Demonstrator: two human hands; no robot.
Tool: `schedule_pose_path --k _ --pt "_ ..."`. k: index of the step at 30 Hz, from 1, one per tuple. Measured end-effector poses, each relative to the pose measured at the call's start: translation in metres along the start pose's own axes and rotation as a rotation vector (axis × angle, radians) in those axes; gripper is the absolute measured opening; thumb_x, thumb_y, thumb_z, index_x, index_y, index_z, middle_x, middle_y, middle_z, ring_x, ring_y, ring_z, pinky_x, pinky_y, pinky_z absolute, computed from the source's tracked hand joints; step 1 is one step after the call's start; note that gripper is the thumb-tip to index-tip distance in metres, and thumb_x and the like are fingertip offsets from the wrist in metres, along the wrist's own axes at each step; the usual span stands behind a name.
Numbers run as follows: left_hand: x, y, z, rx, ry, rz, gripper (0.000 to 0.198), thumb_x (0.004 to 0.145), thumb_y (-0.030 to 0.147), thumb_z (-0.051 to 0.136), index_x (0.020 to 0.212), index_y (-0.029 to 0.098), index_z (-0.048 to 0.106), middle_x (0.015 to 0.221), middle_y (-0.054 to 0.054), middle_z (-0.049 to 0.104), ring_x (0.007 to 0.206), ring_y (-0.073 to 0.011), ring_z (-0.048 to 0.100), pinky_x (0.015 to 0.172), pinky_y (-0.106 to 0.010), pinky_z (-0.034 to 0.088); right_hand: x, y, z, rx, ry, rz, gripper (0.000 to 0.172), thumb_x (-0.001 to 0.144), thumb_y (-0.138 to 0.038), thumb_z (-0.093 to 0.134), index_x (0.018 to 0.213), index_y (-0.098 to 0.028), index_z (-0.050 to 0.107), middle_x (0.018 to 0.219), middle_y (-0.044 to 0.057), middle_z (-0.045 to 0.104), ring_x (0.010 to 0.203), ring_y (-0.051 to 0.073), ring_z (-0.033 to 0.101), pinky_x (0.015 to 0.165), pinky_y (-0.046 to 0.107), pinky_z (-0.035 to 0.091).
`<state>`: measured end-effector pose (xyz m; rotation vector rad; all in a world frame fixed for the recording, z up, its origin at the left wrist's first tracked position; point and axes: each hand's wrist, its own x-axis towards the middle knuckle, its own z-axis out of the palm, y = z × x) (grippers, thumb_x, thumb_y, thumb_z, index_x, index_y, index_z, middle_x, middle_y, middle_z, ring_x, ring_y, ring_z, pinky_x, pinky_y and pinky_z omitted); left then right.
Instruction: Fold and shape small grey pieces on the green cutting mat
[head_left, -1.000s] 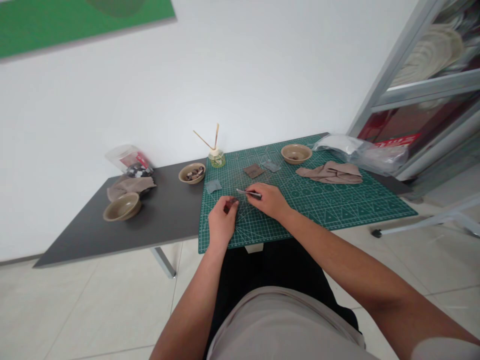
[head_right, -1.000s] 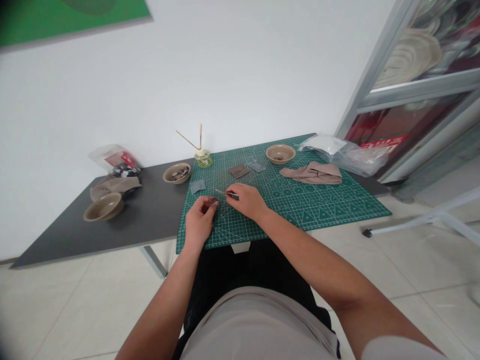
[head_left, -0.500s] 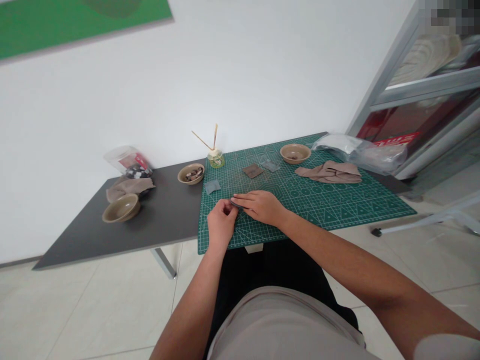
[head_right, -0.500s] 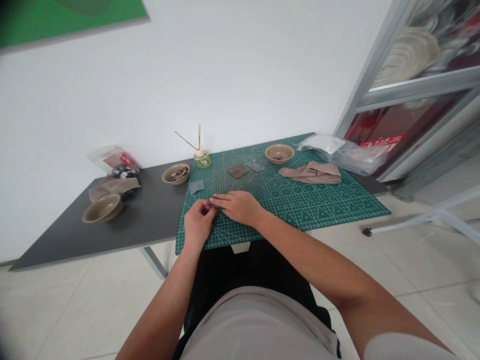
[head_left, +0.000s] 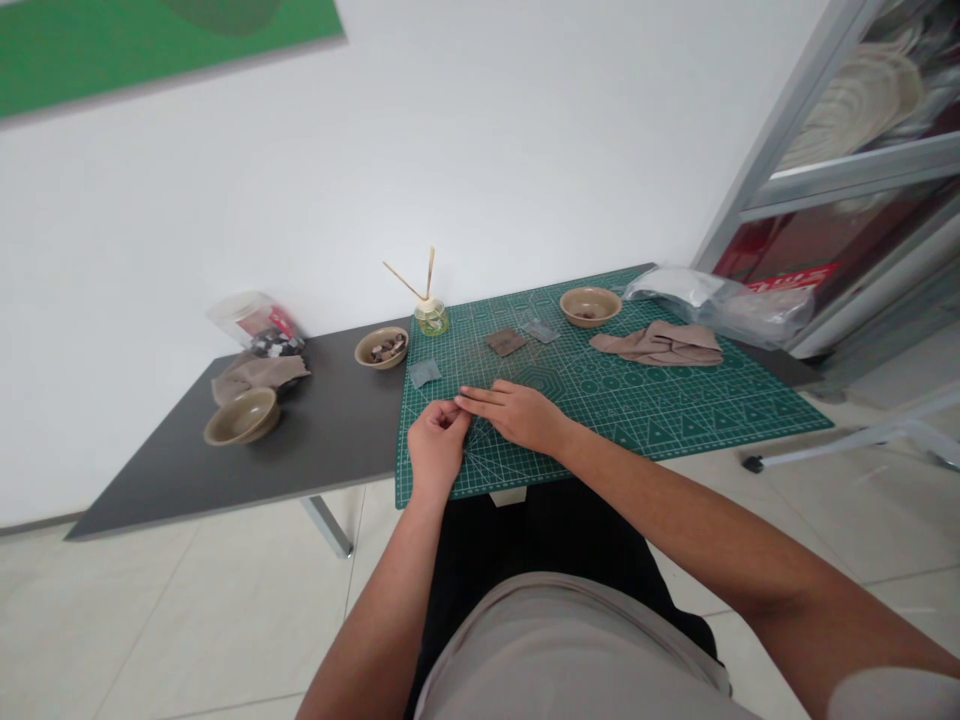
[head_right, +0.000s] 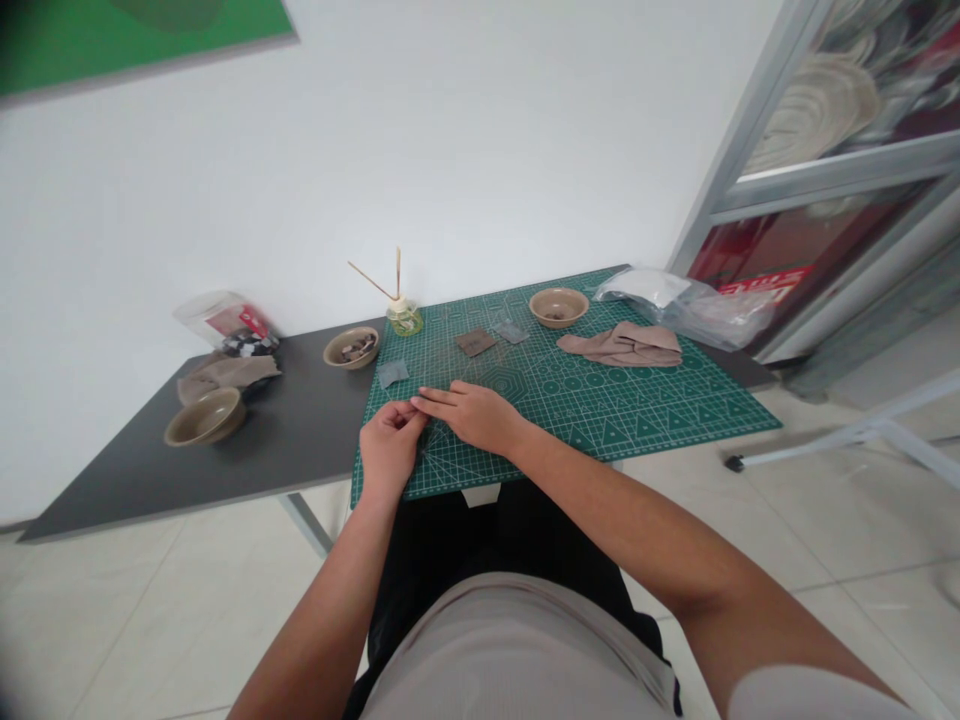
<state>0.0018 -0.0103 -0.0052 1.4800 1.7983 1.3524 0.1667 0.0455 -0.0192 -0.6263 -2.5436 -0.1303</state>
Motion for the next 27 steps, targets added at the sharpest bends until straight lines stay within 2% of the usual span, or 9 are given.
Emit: schedule_pose_path --k 8,12,16,20,24,27 --pt "-0.001 -0.005 0.003 -0.093 0.007 -0.015 0.018 0.079 0.036 0.068 0.074 0.019 0.064 0.066 0.003 0.063 0.06 -0.0109 0.054 0.059 -0.023 0.042 0.0 0.0 0.001 0.035 -0.012 0.028 0.051 0.098 -0.009 0.037 0.147 -0.018 0.045 0.147 0.011 0.052 0.11 0.023 0.062 0.094 0.043 0.051" --pt "-0.003 -0.005 0.004 -0.057 0.021 0.025 0.017 0.081 0.036 0.066 0.075 0.02 0.064 0.066 0.004 0.061 0.061 -0.0109 0.054 0.062 -0.023 0.042 0.0 0.0 0.001 0.026 -0.006 0.03 0.05 0.098 -0.01 0.038 0.147 -0.017 0.045 0.147 0.011 0.052 0.109 0.022 0.062 0.094 0.042 0.051" --pt "-0.002 -0.006 0.004 -0.015 0.015 0.038 0.018 0.081 0.036 0.065 0.075 0.02 0.063 0.067 0.004 0.06 0.061 -0.0106 0.052 0.062 -0.023 0.041 0.001 0.0 0.001 -0.003 -0.014 0.01 0.048 0.098 -0.01 0.038 0.144 -0.012 0.048 0.146 0.013 0.053 0.11 0.024 0.062 0.095 0.043 0.051" --pt "0.004 -0.001 0.001 -0.014 -0.063 0.043 0.013 0.079 0.031 0.065 0.074 0.019 0.061 0.066 0.004 0.061 0.059 -0.0106 0.051 0.059 -0.023 0.04 0.002 0.001 0.0 0.026 0.002 0.025 0.047 0.098 -0.011 0.038 0.144 -0.013 0.049 0.146 0.012 0.054 0.111 0.022 0.063 0.095 0.042 0.051" --pt "0.014 0.012 -0.004 0.026 -0.1 0.025 0.01 0.077 0.029 0.066 0.074 0.019 0.063 0.07 0.002 0.067 0.063 -0.0122 0.058 0.063 -0.024 0.043 0.004 0.002 -0.004 0.076 0.016 0.078 0.049 0.097 -0.013 0.043 0.146 -0.019 0.048 0.144 0.01 0.056 0.107 0.022 0.064 0.093 0.042 0.053" --pt "0.02 0.016 -0.003 0.009 -0.118 0.012 0.01 0.075 0.028 0.066 0.074 0.019 0.062 0.071 0.001 0.069 0.065 -0.0132 0.061 0.064 -0.024 0.044 0.006 0.0 -0.008 0.072 0.019 0.136 0.05 0.096 -0.012 0.045 0.145 -0.018 0.048 0.143 0.011 0.057 0.106 0.022 0.064 0.093 0.042 0.053"
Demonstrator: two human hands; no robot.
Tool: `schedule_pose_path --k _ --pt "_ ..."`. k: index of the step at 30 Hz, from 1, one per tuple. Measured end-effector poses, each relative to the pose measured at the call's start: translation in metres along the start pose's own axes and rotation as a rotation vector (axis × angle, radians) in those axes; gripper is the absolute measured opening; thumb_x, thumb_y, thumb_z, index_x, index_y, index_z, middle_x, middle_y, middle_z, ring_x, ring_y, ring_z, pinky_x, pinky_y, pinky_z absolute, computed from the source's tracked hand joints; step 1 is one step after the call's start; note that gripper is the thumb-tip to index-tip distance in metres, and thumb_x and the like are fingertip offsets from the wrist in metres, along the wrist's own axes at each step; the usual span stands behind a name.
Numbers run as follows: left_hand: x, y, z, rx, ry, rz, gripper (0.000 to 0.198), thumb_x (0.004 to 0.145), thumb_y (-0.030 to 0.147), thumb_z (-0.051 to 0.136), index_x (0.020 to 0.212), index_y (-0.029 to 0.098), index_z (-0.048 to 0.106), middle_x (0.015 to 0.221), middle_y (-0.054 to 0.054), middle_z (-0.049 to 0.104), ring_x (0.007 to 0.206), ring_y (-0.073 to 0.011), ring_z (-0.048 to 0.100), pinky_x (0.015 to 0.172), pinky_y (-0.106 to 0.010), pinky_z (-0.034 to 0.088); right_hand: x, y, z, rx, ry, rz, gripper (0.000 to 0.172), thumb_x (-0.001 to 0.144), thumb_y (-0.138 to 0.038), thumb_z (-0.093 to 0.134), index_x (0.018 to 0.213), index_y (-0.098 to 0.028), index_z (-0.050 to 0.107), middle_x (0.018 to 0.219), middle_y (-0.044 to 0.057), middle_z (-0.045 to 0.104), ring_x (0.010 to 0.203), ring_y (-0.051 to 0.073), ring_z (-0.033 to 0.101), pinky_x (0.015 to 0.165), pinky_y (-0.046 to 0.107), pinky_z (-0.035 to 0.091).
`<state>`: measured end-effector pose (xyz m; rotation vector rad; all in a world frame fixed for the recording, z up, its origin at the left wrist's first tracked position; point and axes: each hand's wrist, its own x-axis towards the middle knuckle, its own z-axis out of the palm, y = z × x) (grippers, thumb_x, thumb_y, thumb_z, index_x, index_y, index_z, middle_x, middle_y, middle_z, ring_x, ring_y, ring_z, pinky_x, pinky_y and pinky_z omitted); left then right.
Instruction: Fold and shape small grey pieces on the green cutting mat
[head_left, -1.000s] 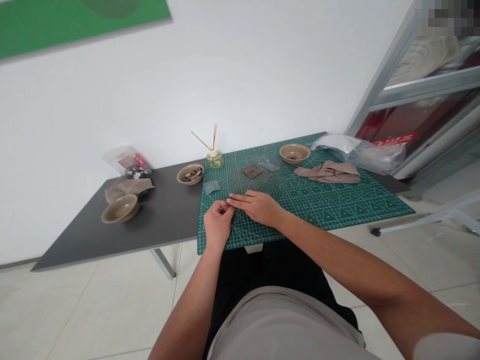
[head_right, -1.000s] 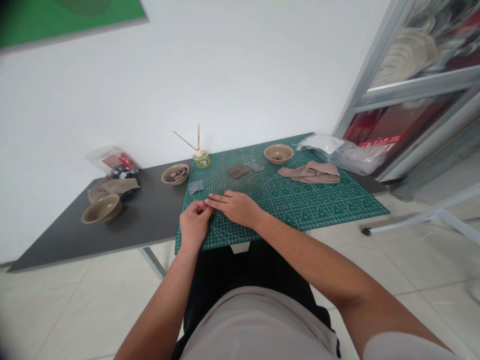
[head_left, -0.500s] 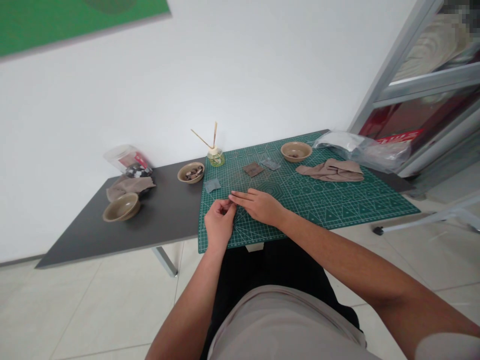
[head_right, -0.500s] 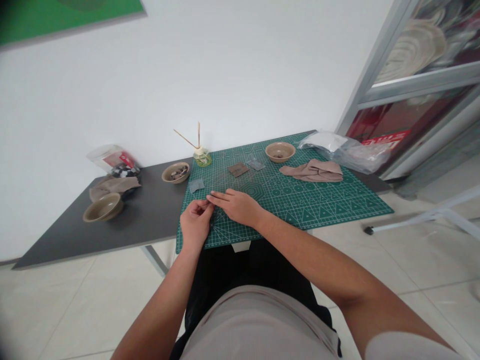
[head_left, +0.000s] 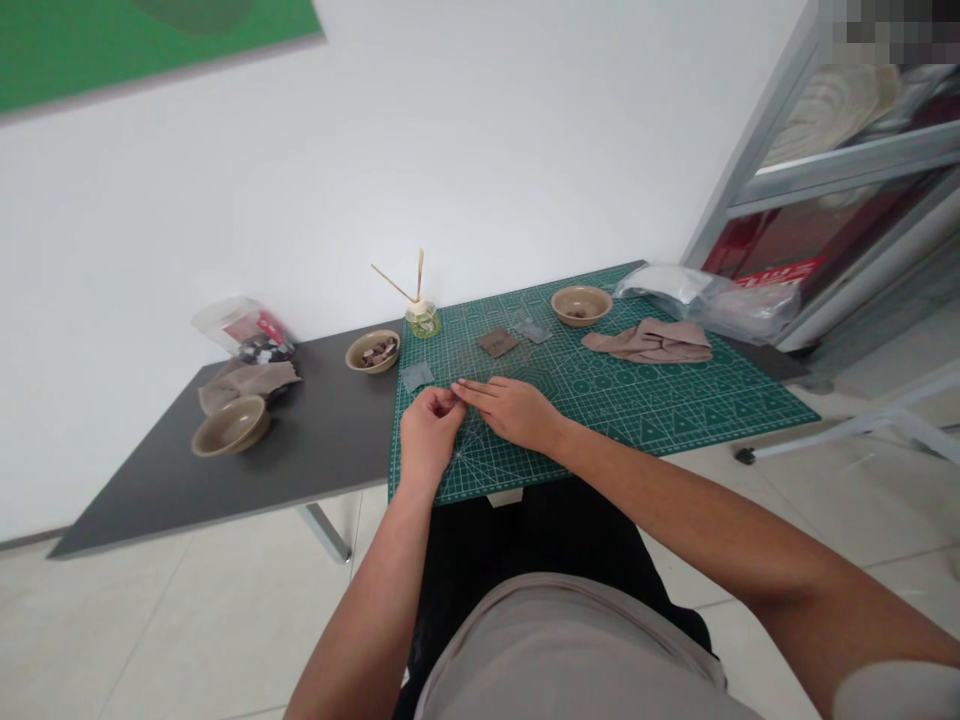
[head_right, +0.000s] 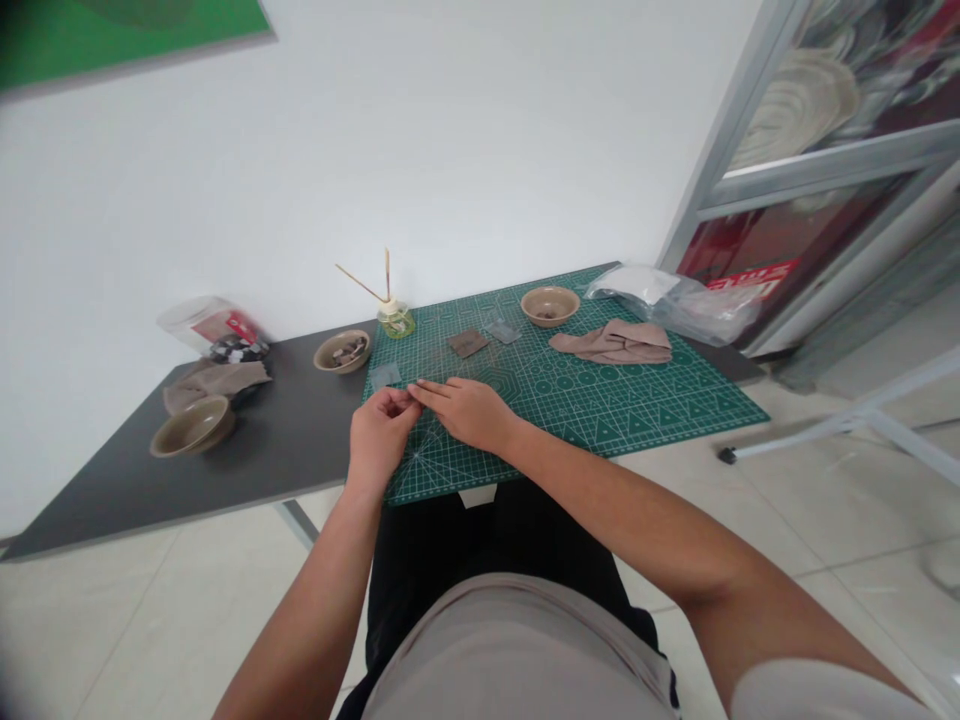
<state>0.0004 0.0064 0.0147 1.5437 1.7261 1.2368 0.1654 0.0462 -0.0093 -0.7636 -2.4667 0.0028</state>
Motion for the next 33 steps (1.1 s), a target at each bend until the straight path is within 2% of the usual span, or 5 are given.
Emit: schedule_pose_path --k 6,17,23,28,33 --pt "0.006 -0.013 0.008 -0.034 -0.021 -0.008 0.013 0.073 0.028 0.065 0.068 0.019 0.058 0.063 0.003 0.063 0.058 -0.0113 0.055 0.058 -0.023 0.042 0.002 -0.007 0.007 0.043 -0.005 0.076 0.053 0.092 -0.007 0.044 0.144 -0.014 0.049 0.145 0.014 0.054 0.121 0.024 0.061 0.101 0.043 0.05" --pt "0.0 -0.016 0.009 -0.047 0.014 -0.007 0.014 0.074 0.033 0.068 0.075 0.019 0.063 0.068 0.002 0.066 0.06 -0.0121 0.057 0.06 -0.023 0.042 -0.002 -0.012 0.014 0.005 0.038 0.199 0.049 0.094 -0.011 0.042 0.142 -0.012 0.051 0.137 0.013 0.061 0.117 0.023 0.065 0.098 0.039 0.053" --pt "-0.001 -0.014 0.009 0.033 0.045 0.044 0.018 0.077 0.03 0.063 0.064 0.02 0.054 0.058 0.005 0.056 0.056 -0.0109 0.05 0.057 -0.022 0.039 -0.003 -0.013 0.013 -0.016 0.03 0.095 0.049 0.094 -0.011 0.044 0.143 -0.017 0.051 0.144 0.014 0.054 0.116 0.024 0.065 0.095 0.042 0.055" --pt "-0.001 -0.017 0.009 -0.094 0.021 0.012 0.014 0.075 0.033 0.067 0.074 0.02 0.061 0.07 0.002 0.067 0.064 -0.0124 0.059 0.063 -0.023 0.045 -0.004 -0.013 0.014 0.0 0.061 0.152 0.05 0.094 -0.011 0.042 0.143 -0.014 0.05 0.141 0.013 0.058 0.118 0.023 0.064 0.098 0.04 0.054" --pt "0.0 -0.021 0.011 -0.145 0.025 0.036 0.016 0.075 0.033 0.067 0.072 0.02 0.059 0.068 0.003 0.064 0.061 -0.0116 0.057 0.062 -0.023 0.044 -0.004 -0.015 0.01 -0.009 0.047 0.125 0.048 0.094 -0.011 0.043 0.141 -0.011 0.052 0.142 0.015 0.056 0.118 0.024 0.065 0.097 0.04 0.054"
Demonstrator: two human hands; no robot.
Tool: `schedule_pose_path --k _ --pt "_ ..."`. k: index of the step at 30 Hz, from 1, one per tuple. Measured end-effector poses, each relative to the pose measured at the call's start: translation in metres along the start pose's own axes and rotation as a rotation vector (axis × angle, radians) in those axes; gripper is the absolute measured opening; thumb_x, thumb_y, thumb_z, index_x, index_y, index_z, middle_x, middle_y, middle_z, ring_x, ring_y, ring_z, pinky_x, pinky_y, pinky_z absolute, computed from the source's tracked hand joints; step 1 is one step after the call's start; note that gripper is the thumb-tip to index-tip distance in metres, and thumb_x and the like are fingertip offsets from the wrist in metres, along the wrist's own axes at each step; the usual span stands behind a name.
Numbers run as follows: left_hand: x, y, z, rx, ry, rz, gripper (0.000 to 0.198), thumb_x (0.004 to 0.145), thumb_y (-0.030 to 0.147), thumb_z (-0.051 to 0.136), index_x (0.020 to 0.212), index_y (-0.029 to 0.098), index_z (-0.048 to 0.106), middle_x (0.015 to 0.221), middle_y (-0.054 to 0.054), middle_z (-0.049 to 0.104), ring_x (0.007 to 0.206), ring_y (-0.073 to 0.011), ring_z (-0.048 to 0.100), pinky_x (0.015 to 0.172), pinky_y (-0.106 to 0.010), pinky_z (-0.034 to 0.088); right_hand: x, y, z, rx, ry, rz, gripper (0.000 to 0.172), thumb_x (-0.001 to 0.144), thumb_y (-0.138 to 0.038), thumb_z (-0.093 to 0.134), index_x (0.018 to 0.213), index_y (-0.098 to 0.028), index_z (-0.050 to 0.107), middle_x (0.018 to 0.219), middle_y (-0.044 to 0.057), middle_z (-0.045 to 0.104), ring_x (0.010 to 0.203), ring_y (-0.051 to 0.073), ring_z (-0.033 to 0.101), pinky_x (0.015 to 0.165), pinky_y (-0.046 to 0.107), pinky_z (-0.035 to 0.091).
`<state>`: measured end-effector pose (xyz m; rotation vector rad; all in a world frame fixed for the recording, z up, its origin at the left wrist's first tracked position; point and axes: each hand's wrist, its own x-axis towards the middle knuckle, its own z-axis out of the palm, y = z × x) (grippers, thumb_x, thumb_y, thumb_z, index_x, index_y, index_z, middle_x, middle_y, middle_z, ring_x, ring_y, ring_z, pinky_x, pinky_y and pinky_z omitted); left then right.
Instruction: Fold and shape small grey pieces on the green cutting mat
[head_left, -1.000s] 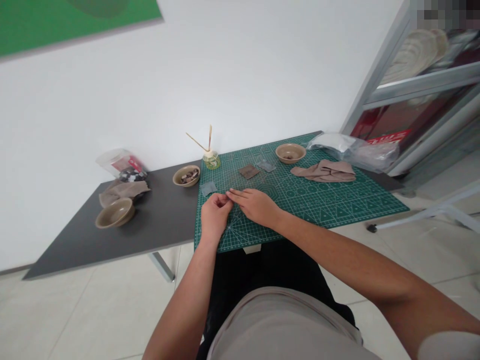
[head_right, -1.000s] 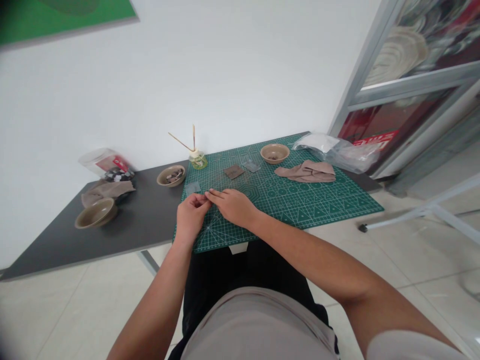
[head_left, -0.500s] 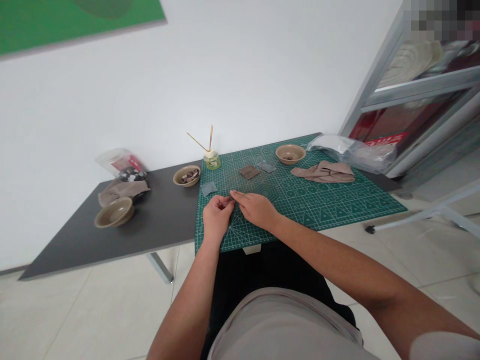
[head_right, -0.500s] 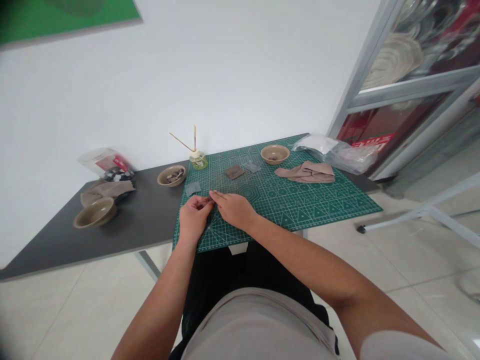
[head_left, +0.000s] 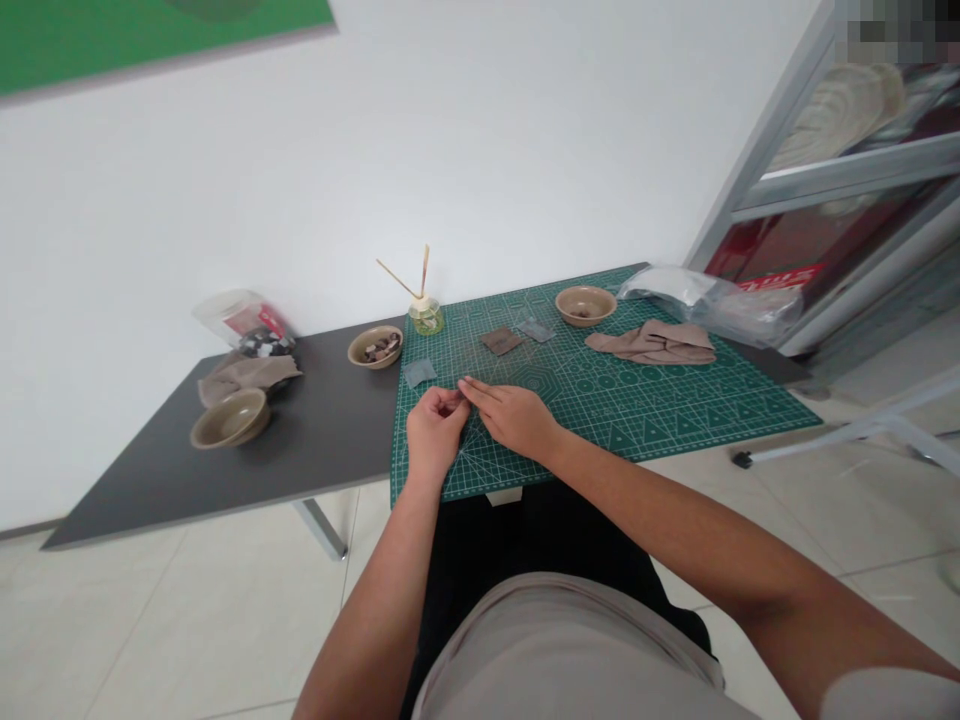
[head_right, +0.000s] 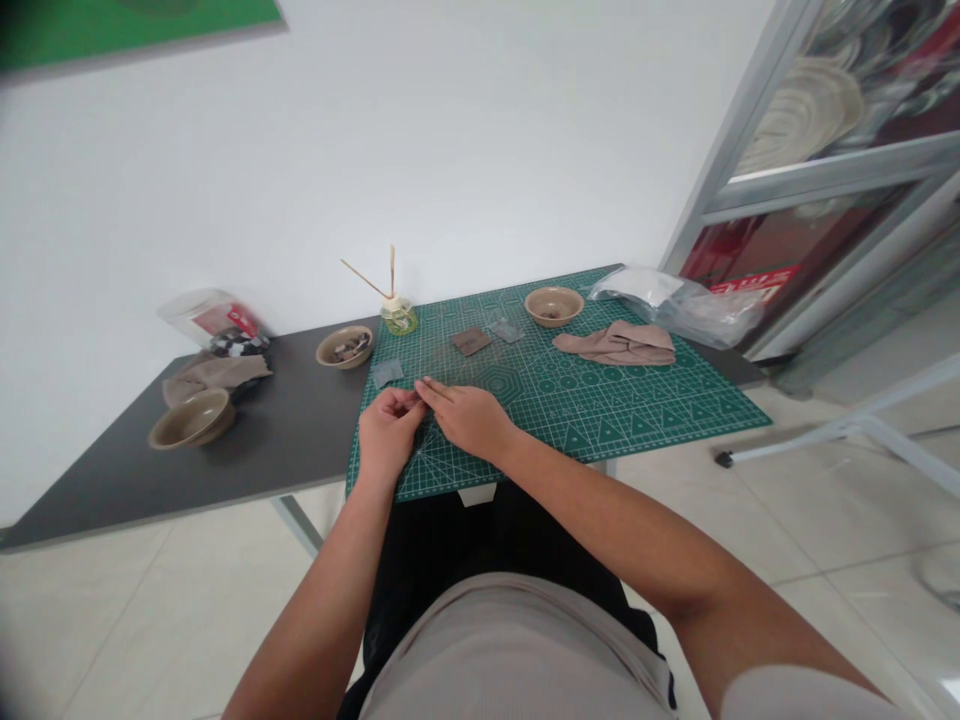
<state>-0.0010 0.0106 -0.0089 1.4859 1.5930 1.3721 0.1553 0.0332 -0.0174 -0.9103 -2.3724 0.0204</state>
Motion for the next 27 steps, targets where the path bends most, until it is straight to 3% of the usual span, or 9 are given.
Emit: schedule_pose_path --k 3,9,16,21,27 --pt "0.0 0.0001 -0.0003 0.057 0.008 0.014 0.016 0.075 0.03 0.066 0.067 0.02 0.056 0.063 0.004 0.061 0.059 -0.0108 0.054 0.06 -0.023 0.042 0.0008 -0.0011 -0.0026 0.003 -0.007 -0.037 0.047 0.094 -0.011 0.043 0.139 -0.015 0.055 0.143 0.014 0.055 0.117 0.024 0.065 0.098 0.04 0.054" --pt "0.001 -0.0028 0.0 -0.102 -0.008 -0.043 0.017 0.073 0.032 0.071 0.076 0.019 0.06 0.071 0.002 0.068 0.063 -0.0123 0.06 0.062 -0.024 0.045 0.0012 -0.0001 -0.0032 0.034 0.002 0.062 0.05 0.093 -0.011 0.044 0.142 -0.014 0.05 0.135 0.012 0.063 0.116 0.021 0.066 0.095 0.035 0.056" --pt "-0.001 -0.0038 0.0004 -0.122 0.004 -0.006 0.017 0.074 0.032 0.072 0.074 0.019 0.061 0.07 0.002 0.067 0.062 -0.0112 0.058 0.061 -0.023 0.044 -0.0003 -0.002 -0.0051 -0.017 0.023 -0.023 0.047 0.094 -0.012 0.043 0.14 -0.012 0.053 0.14 0.012 0.059 0.117 0.021 0.065 0.096 0.036 0.054" --pt "-0.0019 -0.0057 0.0017 -0.262 0.03 -0.014 0.021 0.071 0.031 0.076 0.078 0.019 0.061 0.073 0.001 0.068 0.062 -0.011 0.059 0.062 -0.023 0.045 0.0 -0.0027 -0.0065 -0.02 -0.016 0.093 0.049 0.093 -0.013 0.044 0.141 -0.013 0.052 0.13 0.011 0.067 0.107 0.02 0.069 0.089 0.033 0.056" --pt "0.0021 -0.0093 0.0017 -0.325 0.059 0.054 0.02 0.073 0.027 0.076 0.076 0.019 0.058 0.071 0.003 0.064 0.063 -0.0094 0.057 0.063 -0.022 0.045 -0.0002 -0.0005 -0.0058 -0.025 0.018 0.203 0.052 0.094 -0.013 0.04 0.145 -0.013 0.047 0.133 0.011 0.065 0.105 0.022 0.069 0.084 0.033 0.056"
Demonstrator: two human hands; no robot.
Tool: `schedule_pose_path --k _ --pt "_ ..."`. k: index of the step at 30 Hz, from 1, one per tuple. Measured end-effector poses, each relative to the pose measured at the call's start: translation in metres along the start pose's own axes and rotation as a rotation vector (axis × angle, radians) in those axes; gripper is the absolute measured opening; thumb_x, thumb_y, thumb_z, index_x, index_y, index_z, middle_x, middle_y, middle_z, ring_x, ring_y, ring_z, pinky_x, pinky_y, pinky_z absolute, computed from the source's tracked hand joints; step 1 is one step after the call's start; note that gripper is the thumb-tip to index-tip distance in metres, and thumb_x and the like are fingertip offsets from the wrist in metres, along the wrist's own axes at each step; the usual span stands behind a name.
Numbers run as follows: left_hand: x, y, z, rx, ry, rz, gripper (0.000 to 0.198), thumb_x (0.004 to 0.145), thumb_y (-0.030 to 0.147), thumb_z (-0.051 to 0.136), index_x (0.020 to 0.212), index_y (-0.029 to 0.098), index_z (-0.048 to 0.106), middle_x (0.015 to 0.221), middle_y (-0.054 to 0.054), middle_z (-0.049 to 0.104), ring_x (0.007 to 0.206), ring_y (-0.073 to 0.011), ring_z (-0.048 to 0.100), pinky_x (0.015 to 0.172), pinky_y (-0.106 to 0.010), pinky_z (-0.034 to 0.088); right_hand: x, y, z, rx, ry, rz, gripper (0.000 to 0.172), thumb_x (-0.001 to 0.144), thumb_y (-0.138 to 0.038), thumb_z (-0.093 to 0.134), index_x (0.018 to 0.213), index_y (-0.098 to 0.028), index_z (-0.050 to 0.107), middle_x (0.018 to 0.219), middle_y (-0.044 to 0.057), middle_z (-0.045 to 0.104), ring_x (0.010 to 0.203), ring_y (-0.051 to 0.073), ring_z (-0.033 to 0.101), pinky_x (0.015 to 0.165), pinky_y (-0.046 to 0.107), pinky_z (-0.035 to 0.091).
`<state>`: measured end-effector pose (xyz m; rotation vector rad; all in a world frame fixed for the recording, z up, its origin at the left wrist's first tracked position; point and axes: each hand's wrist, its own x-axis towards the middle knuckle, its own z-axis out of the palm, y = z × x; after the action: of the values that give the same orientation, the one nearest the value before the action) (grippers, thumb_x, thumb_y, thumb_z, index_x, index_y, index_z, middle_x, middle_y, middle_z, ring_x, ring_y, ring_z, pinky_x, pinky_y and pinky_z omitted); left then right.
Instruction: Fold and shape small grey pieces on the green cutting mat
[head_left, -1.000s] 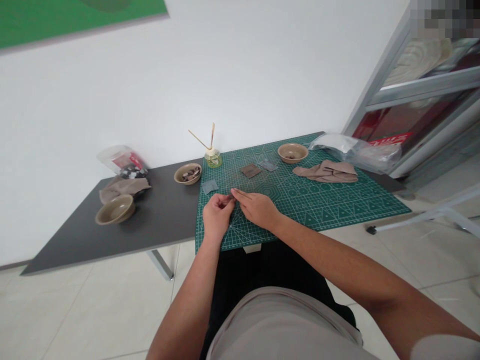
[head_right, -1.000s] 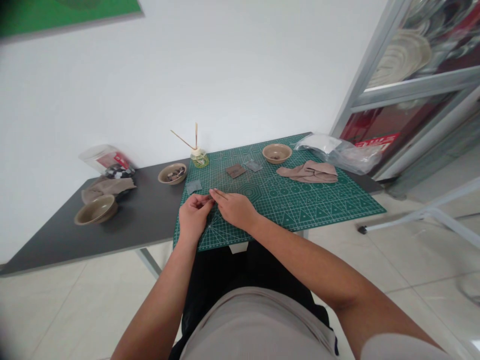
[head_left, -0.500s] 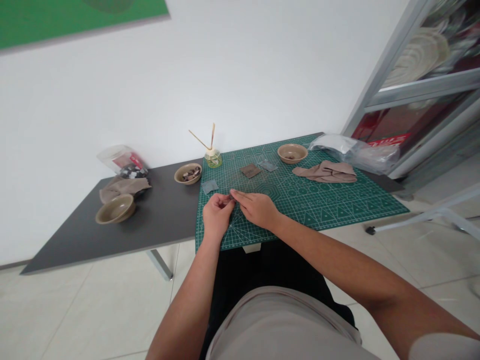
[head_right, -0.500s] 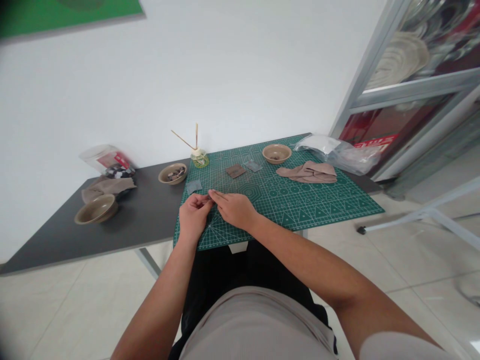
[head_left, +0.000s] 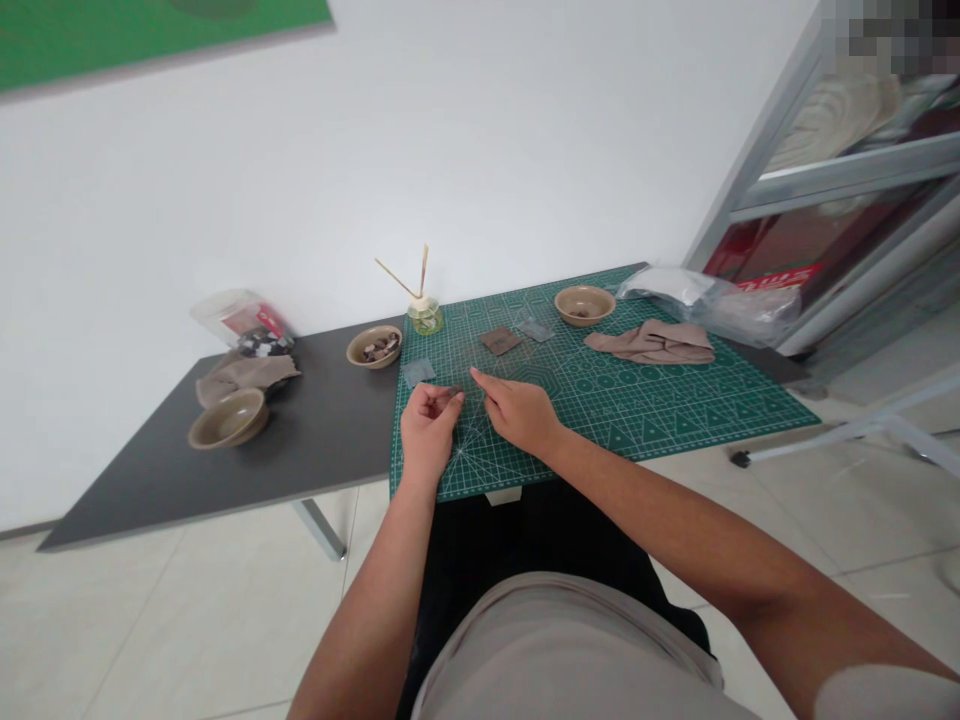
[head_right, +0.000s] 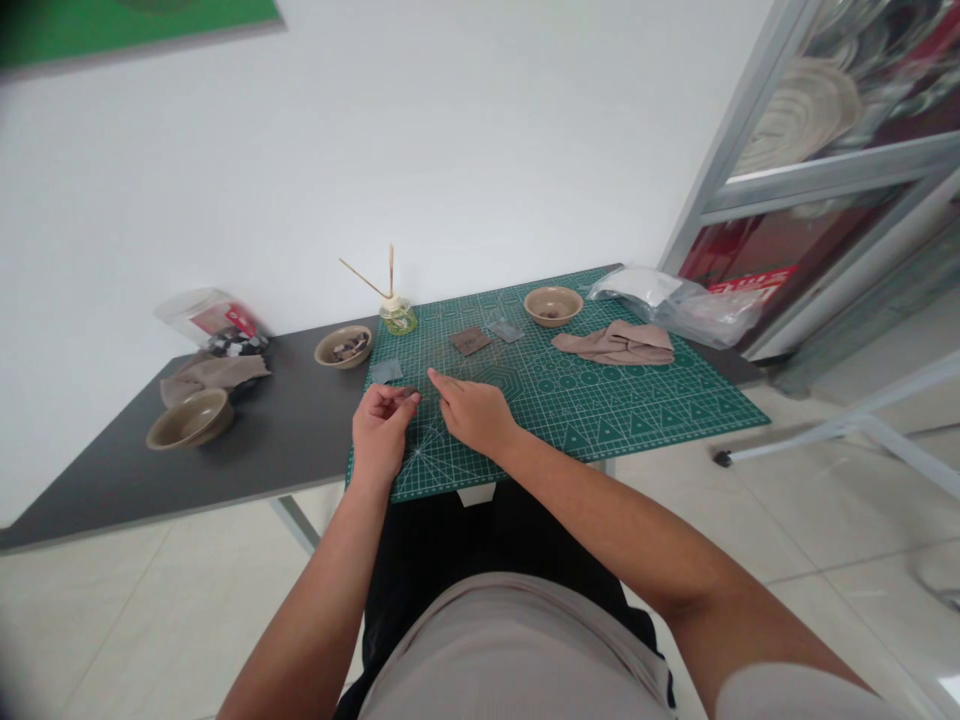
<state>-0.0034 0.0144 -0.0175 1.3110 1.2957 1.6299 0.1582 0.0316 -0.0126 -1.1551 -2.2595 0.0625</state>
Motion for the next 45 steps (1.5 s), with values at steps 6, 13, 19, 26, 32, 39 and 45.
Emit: schedule_pose_path --k 6,13,19,26,32,39,45 --pt "0.0018 0.0018 0.0003 -0.069 -0.09 -0.033 0.021 0.076 0.028 0.073 0.092 0.022 0.062 0.06 0.007 0.059 0.059 -0.0112 0.06 0.066 -0.025 0.05 0.0005 0.0004 -0.0002 0.019 0.01 0.011 0.052 0.093 -0.014 0.041 0.145 -0.014 0.047 0.125 0.01 0.07 0.098 0.021 0.071 0.08 0.031 0.055" --pt "0.0018 0.0014 0.0004 -0.091 -0.117 -0.076 0.03 0.068 0.027 0.078 0.095 0.018 0.066 0.069 0.003 0.067 0.066 -0.0135 0.066 0.071 -0.029 0.053 -0.0005 0.0006 -0.0004 0.036 0.052 -0.041 0.05 0.093 -0.013 0.042 0.141 -0.014 0.051 0.126 0.01 0.069 0.101 0.02 0.071 0.082 0.031 0.056" --pt "0.0003 0.0058 -0.0001 0.138 -0.092 -0.036 0.016 0.076 0.032 0.072 0.078 0.019 0.064 0.061 0.004 0.063 0.054 -0.0096 0.055 0.056 -0.022 0.044 -0.0023 0.0007 0.0009 -0.015 0.041 -0.204 0.044 0.095 -0.015 0.047 0.138 -0.019 0.057 0.139 0.009 0.06 0.109 0.021 0.069 0.088 0.034 0.056" --pt "-0.0044 0.0076 0.0003 0.207 -0.06 -0.054 0.017 0.076 0.033 0.071 0.075 0.018 0.063 0.062 0.002 0.066 0.056 -0.0114 0.059 0.058 -0.023 0.045 -0.0024 -0.0004 0.0003 -0.037 0.038 -0.206 0.043 0.095 -0.016 0.05 0.137 -0.02 0.058 0.137 0.008 0.062 0.107 0.02 0.07 0.088 0.033 0.057" --pt "-0.0047 0.0053 -0.0004 0.185 -0.07 -0.054 0.017 0.075 0.033 0.072 0.076 0.019 0.063 0.061 0.003 0.066 0.056 -0.0116 0.061 0.058 -0.023 0.046 -0.0019 -0.0001 0.0008 -0.005 0.041 -0.189 0.045 0.093 -0.014 0.05 0.138 -0.019 0.057 0.135 0.009 0.064 0.11 0.02 0.069 0.09 0.034 0.057" --pt "-0.0024 0.0053 -0.0005 0.107 -0.119 -0.071 0.017 0.076 0.03 0.071 0.072 0.02 0.058 0.059 0.002 0.066 0.055 -0.0122 0.061 0.059 -0.024 0.047 -0.0008 -0.0019 -0.0007 0.039 0.023 -0.216 0.044 0.094 -0.013 0.048 0.137 -0.018 0.057 0.136 0.011 0.062 0.115 0.021 0.067 0.095 0.037 0.056" --pt "-0.0022 0.0013 0.0004 0.033 -0.127 -0.08 0.02 0.074 0.032 0.072 0.074 0.021 0.056 0.064 0.002 0.068 0.059 -0.0136 0.063 0.061 -0.026 0.048 0.0004 -0.0019 -0.0019 0.072 -0.014 -0.123 0.047 0.093 -0.012 0.048 0.14 -0.016 0.054 0.127 0.011 0.068 0.106 0.021 0.07 0.089 0.034 0.057"
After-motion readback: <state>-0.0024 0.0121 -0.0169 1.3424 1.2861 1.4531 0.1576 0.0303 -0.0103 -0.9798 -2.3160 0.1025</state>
